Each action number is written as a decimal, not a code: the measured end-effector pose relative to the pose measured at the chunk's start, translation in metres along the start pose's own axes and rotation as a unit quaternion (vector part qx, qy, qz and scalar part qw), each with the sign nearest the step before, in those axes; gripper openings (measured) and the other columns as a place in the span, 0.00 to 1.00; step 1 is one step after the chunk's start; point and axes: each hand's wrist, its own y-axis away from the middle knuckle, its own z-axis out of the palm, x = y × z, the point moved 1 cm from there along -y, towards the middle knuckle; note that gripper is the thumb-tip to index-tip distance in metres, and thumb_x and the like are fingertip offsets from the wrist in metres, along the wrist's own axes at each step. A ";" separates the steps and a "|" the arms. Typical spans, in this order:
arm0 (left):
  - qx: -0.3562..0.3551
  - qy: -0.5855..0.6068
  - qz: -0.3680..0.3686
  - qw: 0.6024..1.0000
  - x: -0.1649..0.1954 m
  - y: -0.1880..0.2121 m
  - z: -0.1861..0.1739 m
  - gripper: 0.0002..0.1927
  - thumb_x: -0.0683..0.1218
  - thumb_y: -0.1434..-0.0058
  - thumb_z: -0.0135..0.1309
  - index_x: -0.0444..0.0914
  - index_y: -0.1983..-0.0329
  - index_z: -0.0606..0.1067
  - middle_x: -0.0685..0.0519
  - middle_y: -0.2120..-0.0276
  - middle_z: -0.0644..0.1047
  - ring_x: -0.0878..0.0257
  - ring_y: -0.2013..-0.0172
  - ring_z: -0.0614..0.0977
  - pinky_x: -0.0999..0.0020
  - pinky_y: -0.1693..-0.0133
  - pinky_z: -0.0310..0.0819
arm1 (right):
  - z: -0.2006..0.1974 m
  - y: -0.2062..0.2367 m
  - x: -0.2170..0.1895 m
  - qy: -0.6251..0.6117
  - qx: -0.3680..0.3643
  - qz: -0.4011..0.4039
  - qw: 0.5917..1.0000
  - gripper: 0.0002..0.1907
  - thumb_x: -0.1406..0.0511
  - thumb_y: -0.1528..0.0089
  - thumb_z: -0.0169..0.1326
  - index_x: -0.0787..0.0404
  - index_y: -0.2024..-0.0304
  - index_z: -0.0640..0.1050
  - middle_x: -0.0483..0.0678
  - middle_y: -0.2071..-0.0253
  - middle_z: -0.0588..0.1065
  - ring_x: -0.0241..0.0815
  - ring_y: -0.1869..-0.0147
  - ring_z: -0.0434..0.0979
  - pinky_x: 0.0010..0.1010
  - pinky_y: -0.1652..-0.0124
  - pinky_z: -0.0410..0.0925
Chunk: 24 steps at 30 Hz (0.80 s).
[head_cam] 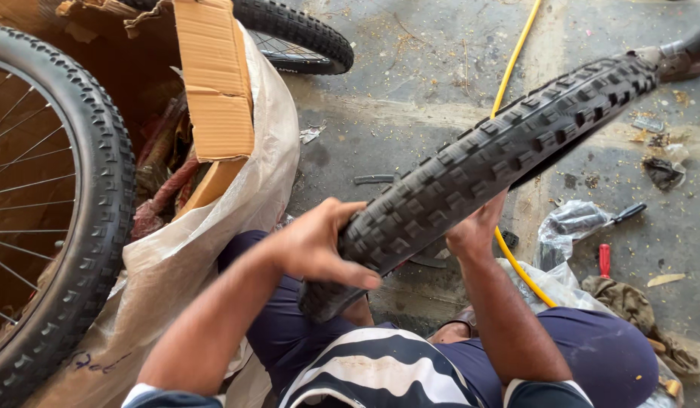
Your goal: The person sits on the floor of a bicycle repair workshop and works on a bicycle wheel. He removes the tire from the rim by hand, pulls the inner tube out from inside the tire, and then manipulates and works on the inner tube while it rests on the wheel.
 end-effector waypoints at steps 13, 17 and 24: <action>0.003 -0.092 -0.018 0.996 -0.031 0.001 0.007 0.40 0.59 0.56 0.70 0.32 0.44 0.77 0.47 0.63 0.85 0.61 0.63 0.84 0.64 0.56 0.80 | -0.042 -0.013 0.017 -0.284 0.116 0.147 0.940 0.23 0.65 0.36 0.67 0.62 0.41 0.75 0.49 0.50 0.79 0.45 0.51 0.83 0.40 0.50 0.79; -0.009 -0.031 0.017 0.999 -0.035 0.002 0.005 0.40 0.61 0.55 0.70 0.33 0.44 0.76 0.50 0.60 0.84 0.62 0.60 0.83 0.67 0.53 0.79 | -0.041 -0.016 0.010 -0.289 0.072 0.100 0.949 0.17 0.66 0.32 0.66 0.65 0.44 0.76 0.49 0.53 0.80 0.45 0.53 0.83 0.40 0.49 0.78; 0.060 -0.134 0.002 0.989 -0.049 0.012 0.037 0.46 0.62 0.58 0.68 0.34 0.38 0.74 0.47 0.61 0.85 0.59 0.62 0.87 0.66 0.53 0.79 | -0.054 -0.023 0.012 -0.268 0.134 0.175 0.938 0.16 0.60 0.27 0.54 0.62 0.42 0.76 0.51 0.52 0.80 0.48 0.55 0.84 0.44 0.53 0.80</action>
